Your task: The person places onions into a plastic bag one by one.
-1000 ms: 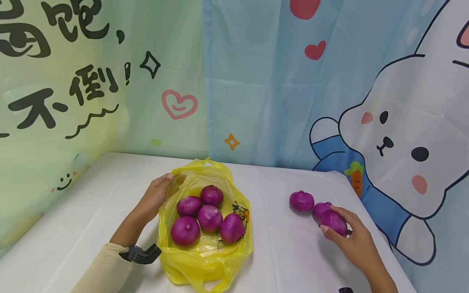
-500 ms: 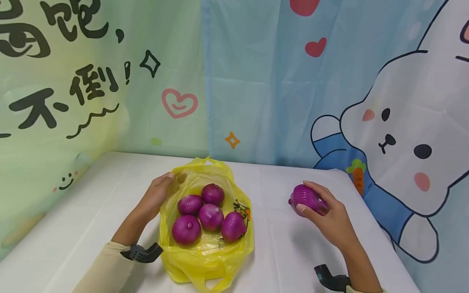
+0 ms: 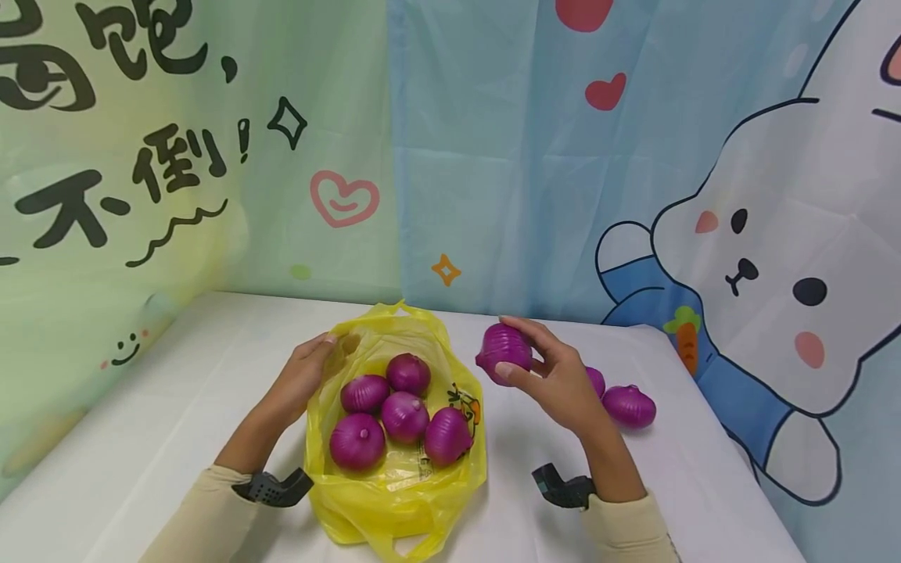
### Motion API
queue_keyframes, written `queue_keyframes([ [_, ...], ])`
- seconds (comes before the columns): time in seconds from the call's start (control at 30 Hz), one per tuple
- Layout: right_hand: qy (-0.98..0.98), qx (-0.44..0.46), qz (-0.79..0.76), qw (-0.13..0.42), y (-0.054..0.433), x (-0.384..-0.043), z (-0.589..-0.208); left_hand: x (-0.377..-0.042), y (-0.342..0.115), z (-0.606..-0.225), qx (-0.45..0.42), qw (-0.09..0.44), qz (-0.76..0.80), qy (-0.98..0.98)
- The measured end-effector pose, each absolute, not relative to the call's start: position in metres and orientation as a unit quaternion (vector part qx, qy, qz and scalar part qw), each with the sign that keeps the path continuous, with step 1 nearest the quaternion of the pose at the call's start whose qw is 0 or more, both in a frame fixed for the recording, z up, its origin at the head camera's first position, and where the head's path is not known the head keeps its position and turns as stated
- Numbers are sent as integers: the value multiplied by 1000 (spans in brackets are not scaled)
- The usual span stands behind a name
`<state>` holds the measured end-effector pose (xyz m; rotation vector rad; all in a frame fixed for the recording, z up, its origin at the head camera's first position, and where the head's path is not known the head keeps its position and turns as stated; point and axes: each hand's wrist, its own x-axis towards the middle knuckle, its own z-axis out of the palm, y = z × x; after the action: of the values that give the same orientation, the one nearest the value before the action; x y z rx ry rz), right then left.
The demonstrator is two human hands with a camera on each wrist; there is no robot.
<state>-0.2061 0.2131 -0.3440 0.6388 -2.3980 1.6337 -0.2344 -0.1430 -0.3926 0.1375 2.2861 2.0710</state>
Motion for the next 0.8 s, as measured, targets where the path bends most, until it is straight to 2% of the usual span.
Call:
queue_keyframes([
  [0.33, -732, 289, 616, 16, 165, -228, -353, -233, -141, -393, 46, 34, 676, 735],
  [0.57, -712, 355, 605, -43, 137, -243, -368, -234, -142, -395, 51, 38, 678, 732],
  [0.8, -731, 334, 591, -72, 124, -253, -387, -234, -142, -394, 44, 37, 680, 731],
])
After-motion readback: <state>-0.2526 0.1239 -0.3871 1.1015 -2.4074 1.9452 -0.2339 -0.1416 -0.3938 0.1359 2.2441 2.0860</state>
